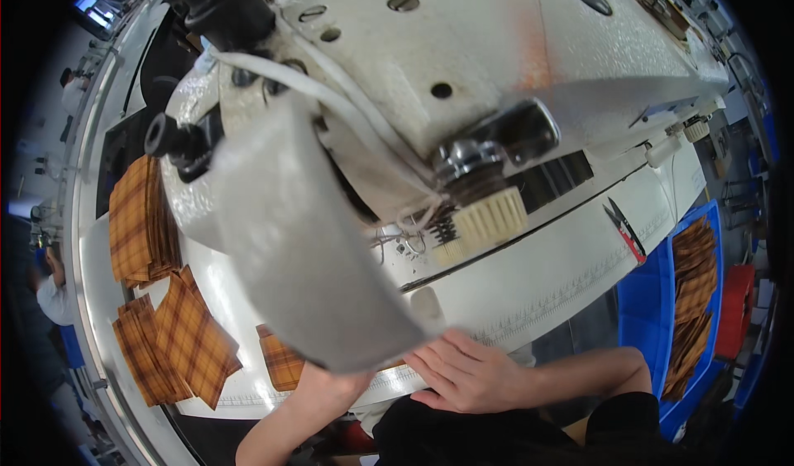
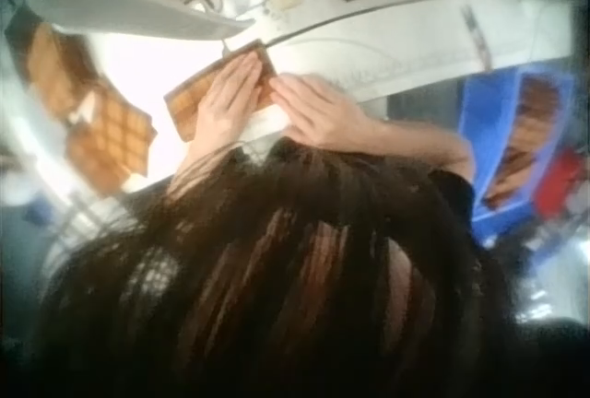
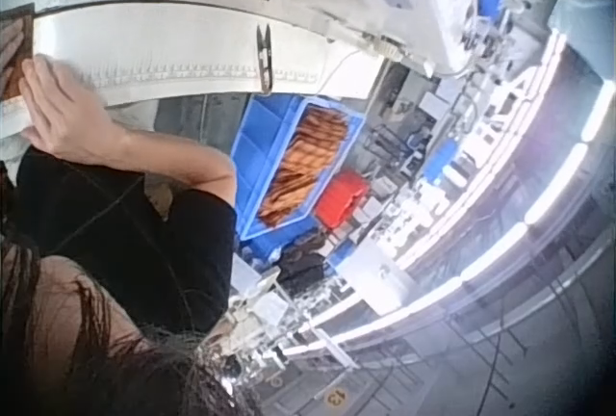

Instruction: Sewing pieces of plaid fabric together using an industrial sewing machine.

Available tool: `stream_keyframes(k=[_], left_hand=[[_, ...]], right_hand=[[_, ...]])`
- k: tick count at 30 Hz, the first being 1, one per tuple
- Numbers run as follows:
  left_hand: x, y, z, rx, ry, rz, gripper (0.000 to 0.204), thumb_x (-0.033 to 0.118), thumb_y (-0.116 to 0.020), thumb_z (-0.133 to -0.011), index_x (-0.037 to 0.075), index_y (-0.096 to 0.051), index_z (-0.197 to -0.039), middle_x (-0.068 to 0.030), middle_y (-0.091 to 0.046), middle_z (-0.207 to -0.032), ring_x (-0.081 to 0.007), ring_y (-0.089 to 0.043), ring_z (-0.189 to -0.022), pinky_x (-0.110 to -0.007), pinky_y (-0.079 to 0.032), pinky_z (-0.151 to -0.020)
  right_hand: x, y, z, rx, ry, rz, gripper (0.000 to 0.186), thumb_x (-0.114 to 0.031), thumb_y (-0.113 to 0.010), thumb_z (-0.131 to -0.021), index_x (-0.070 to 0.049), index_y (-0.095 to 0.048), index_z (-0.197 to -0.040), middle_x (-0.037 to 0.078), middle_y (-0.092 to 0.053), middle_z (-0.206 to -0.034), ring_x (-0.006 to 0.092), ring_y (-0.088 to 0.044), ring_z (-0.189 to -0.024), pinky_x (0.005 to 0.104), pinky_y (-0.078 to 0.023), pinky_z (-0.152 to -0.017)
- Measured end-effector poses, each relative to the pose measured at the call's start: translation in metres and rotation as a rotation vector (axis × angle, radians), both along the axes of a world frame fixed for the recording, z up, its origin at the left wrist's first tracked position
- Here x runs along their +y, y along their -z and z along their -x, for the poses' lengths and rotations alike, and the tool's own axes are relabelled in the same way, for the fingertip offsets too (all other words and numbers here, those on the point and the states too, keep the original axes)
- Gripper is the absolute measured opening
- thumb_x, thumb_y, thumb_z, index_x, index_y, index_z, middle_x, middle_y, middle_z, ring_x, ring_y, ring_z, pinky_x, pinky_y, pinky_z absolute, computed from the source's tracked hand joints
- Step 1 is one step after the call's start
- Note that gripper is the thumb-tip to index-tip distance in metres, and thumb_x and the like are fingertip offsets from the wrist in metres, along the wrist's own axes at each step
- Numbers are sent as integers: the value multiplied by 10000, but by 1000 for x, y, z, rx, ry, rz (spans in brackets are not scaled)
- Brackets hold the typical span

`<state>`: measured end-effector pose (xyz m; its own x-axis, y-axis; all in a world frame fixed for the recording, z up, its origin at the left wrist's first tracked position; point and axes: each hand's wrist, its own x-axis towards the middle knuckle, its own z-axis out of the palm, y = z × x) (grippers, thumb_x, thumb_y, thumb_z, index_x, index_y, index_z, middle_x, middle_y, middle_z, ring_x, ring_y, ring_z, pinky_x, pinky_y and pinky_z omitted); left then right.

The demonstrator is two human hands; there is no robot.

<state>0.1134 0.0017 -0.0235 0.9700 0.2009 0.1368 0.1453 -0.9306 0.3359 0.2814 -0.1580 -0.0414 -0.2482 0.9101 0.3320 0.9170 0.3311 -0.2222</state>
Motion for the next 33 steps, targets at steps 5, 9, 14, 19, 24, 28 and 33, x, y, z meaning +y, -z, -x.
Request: stream_keyframes(k=[5,9,14,19,24,28,33], left_hand=[[39,20,-19,-85,-27,52,468,25,-738,-766,-35,-636,-1218,-176,-637,-1227,-339,-648,-1062,-389,-543,-901],[64,32,-28,-44,-88,117,388,62,-762,-750,19,-662,-1122,-111,-692,-1053,-303,-675,-943,-408,-555,-842],[74,42,-32,-20,-41,45,258,122,-715,-810,94,-653,-1059,-78,-688,-1013,-265,-676,-924,-398,-557,-798],[79,45,-31,51,-79,91,240,110,-672,-845,93,-636,-1081,-70,-678,-1015,-235,-669,-916,-374,-555,-796],[82,44,-33,42,-93,137,233,88,-652,-858,77,-623,-1089,-72,-669,-1012,-220,-661,-916,-356,-552,-801],[82,43,-33,51,-106,173,227,69,-636,-868,64,-613,-1094,-73,-663,-1009,-208,-654,-916,-340,-550,-805],[81,46,-34,59,-152,352,220,46,-616,-882,48,-600,-1102,-74,-654,-1006,-192,-646,-916,-322,-547,-810]], right_hand=[[35,-4,-33,-30,-51,0,562,-419,-578,-933,94,-637,-1154,205,-621,-1248,304,-564,-1186,420,-409,-1050],[56,0,-49,-65,-32,-31,553,-417,-599,-924,91,-638,-1138,180,-648,-1156,277,-596,-1078,421,-422,-1026],[66,8,-52,-25,-6,-81,553,-416,-628,-908,92,-637,-1128,184,-659,-1111,289,-625,-1004,444,-417,-1048],[68,8,-52,-12,32,-73,525,-413,-645,-898,80,-647,-1079,181,-663,-1029,295,-631,-983,456,-418,-1052],[69,4,-52,-36,59,-110,509,-408,-651,-895,74,-648,-1057,167,-657,-968,291,-627,-980,455,-421,-1052],[70,6,-51,-39,51,-119,508,-401,-653,-895,77,-643,-1066,165,-655,-971,292,-621,-982,452,-419,-1054],[73,9,-55,-36,18,-148,417,-376,-657,-889,39,-659,-935,168,-658,-953,308,-619,-988,451,-424,-1046]])
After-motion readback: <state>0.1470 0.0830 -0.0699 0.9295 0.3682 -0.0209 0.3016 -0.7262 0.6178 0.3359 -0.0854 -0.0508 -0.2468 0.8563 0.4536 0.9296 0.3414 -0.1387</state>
